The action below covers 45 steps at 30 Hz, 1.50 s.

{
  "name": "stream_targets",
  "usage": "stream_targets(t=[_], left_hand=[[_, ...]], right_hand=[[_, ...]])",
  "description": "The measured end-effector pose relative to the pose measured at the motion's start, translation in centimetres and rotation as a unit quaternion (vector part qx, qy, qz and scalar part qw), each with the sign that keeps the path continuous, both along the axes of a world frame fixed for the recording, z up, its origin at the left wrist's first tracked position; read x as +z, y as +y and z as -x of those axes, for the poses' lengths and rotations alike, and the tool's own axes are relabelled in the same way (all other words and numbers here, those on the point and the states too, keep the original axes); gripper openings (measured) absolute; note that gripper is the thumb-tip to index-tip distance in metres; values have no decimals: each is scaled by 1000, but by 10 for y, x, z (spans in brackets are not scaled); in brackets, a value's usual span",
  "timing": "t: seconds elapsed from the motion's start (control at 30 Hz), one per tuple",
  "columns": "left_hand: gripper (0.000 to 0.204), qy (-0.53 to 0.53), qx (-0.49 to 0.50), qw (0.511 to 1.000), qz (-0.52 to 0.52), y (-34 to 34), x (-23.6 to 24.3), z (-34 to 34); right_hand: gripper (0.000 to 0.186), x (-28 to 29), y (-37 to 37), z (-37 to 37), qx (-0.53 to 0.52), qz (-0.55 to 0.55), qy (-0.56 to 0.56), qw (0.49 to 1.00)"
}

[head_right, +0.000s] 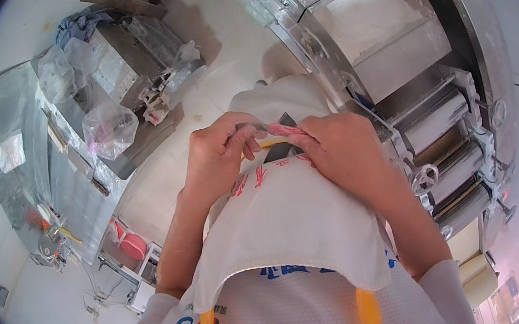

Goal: The person operates a dough sheeter, feeding a sheet of dough through the rollers and adjusting the machine's settings. They repeatedly pass the dough through the machine to flatten it, occasionally using a scraper to clean the equipment.

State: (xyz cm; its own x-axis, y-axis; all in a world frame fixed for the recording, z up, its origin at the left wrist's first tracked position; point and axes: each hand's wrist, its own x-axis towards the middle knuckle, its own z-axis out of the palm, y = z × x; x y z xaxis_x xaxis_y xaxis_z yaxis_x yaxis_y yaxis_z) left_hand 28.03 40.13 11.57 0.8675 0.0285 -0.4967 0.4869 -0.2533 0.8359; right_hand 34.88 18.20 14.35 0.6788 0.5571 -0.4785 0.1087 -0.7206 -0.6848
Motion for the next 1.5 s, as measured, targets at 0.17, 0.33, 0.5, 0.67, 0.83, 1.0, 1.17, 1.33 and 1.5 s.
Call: stream_targets(t=[0.17,0.33,0.5,0.67,0.83,1.0,1.17,1.33,1.5], left_hand=[[7,-108,-45,991,-70,-3,19,-2],[3,-171,-52,970,-166,2,12,-2],[7,-208,-37,950,-230,-2,6,5],[10,-250,-16,932,-264,-5,-4,11],[11,-272,-6,927,-259,-6,-8,12],[9,-272,-34,925,-264,-6,-13,12],[6,-181,-29,973,-140,11,-23,-11],[16,89,125,981,117,36,6,-27],[15,-5,79,977,197,44,6,-14]], right_hand=[[16,-8,24,1,94,-3,-94,991],[7,-16,44,19,20,-21,-161,986],[7,-21,56,32,-14,-26,-172,985],[9,-21,61,36,-27,-26,-179,983],[6,-26,66,39,-41,-21,-189,981],[6,-33,67,41,-51,22,-167,984],[14,-31,61,24,-37,-17,-117,992],[23,9,34,0,-132,-71,260,954],[26,10,29,16,-209,-177,313,910]])
